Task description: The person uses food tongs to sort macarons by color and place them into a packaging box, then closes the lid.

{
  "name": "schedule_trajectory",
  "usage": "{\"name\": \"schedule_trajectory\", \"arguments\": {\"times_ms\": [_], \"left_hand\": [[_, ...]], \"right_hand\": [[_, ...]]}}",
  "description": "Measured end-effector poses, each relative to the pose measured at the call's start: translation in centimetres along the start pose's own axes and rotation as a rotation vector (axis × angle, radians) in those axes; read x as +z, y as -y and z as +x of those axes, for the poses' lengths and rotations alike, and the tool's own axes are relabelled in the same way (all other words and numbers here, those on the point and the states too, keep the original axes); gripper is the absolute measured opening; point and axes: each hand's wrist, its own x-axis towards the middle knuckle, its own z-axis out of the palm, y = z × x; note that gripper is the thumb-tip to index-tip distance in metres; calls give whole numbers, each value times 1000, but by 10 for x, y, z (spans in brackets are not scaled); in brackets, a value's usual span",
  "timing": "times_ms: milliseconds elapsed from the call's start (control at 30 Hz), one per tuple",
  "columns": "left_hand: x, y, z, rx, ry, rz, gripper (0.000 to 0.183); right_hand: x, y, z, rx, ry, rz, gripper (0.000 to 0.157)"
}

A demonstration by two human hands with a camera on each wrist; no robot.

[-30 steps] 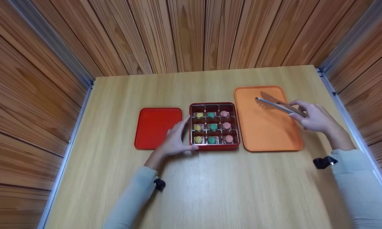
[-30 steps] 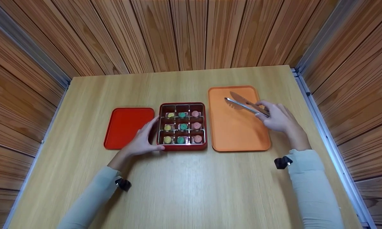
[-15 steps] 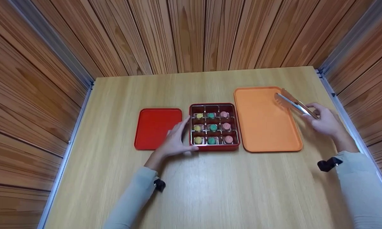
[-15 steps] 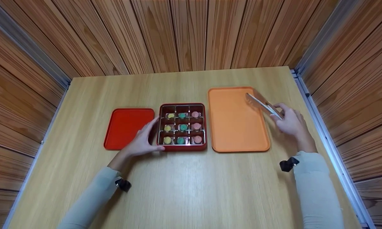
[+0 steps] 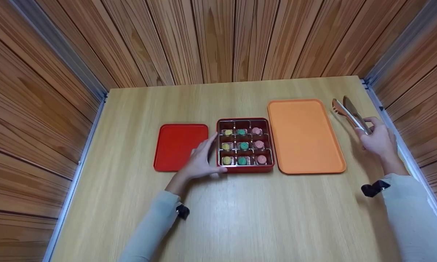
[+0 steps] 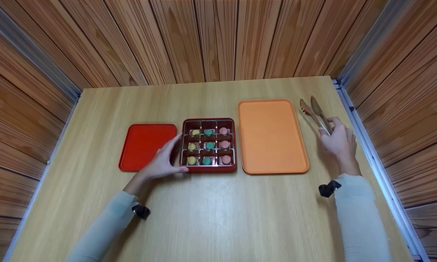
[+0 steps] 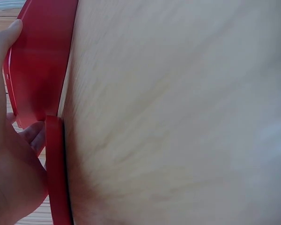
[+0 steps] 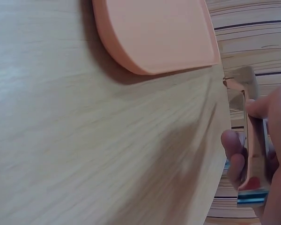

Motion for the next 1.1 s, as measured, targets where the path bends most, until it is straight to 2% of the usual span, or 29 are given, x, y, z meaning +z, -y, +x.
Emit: {"name": "schedule_trajectory", "arguments": {"times_ms": [533, 733, 967, 1100], "left_hand": [[0, 2, 1, 9, 1, -3, 136], [0, 2, 1, 13, -5, 4, 133], [0, 1, 0, 1, 3, 5, 134], [0, 1, 1, -1, 5, -1, 134]], "right_hand": [[8, -1, 6, 83, 35, -11, 71], [11, -4, 7, 81, 10, -14, 74], [12, -6, 8, 73, -10, -93, 76], [11, -4, 9, 86, 17, -102, 81]]}}
